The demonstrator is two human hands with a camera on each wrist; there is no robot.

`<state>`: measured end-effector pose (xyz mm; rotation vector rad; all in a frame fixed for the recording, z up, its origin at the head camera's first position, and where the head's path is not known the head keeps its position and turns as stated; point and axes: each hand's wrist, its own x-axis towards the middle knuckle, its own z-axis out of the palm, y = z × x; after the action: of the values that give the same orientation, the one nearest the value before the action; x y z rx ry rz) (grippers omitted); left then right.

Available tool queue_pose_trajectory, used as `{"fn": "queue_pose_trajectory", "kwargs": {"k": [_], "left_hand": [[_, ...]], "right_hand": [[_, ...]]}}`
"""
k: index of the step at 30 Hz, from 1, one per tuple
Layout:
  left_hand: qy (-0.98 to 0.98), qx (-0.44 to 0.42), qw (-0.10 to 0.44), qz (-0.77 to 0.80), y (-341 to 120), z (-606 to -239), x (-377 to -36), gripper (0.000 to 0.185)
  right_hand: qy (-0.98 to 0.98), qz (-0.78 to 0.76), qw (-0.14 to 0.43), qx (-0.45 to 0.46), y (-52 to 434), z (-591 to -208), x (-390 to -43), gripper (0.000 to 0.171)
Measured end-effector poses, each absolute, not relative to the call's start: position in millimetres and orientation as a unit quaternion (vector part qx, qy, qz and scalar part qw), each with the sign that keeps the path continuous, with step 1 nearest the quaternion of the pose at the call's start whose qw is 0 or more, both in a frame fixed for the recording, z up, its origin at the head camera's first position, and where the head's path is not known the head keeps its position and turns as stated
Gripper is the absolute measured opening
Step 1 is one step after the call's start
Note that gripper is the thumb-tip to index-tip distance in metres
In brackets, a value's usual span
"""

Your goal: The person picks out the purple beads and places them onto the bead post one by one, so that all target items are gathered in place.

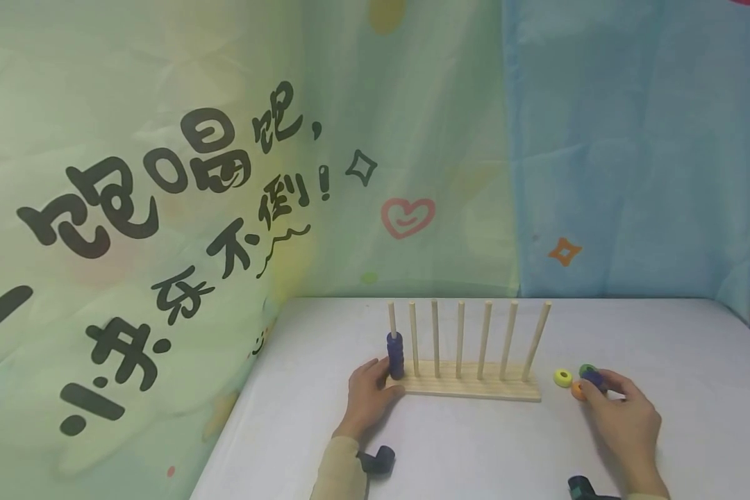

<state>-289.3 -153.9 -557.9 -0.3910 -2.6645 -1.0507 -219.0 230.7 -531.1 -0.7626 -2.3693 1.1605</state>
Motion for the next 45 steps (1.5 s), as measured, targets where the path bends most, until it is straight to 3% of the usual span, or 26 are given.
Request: {"fn": "queue_pose_trajectory", "kwargs": {"k": [9,21,29,45], "left_hand": [[-0.916,-0.125,0.113,-0.364,-153,-556,-288,0.058],[-0.917,-0.131,0.119,-0.358,-153,-555,-288,0.058],[-0.917,-0.136,0.126,-0.352,-154,-556,-288,0.059],[-0.918,-0.125,0.110,-0.359,-154,-557,-291,0.059]], "right_hand": [[-0.852,0.421,0.236,-0.201,209,-527,-218,0.042],[-0.845,0.470,0.208,-0.144,189,-525,-216,0.043],[-0.852,0.450,0.231,-0.135,185,-523,-216,0.037],[-0.855,0.448,0.216,-0.145,184,-527,-218,0.041]]}}
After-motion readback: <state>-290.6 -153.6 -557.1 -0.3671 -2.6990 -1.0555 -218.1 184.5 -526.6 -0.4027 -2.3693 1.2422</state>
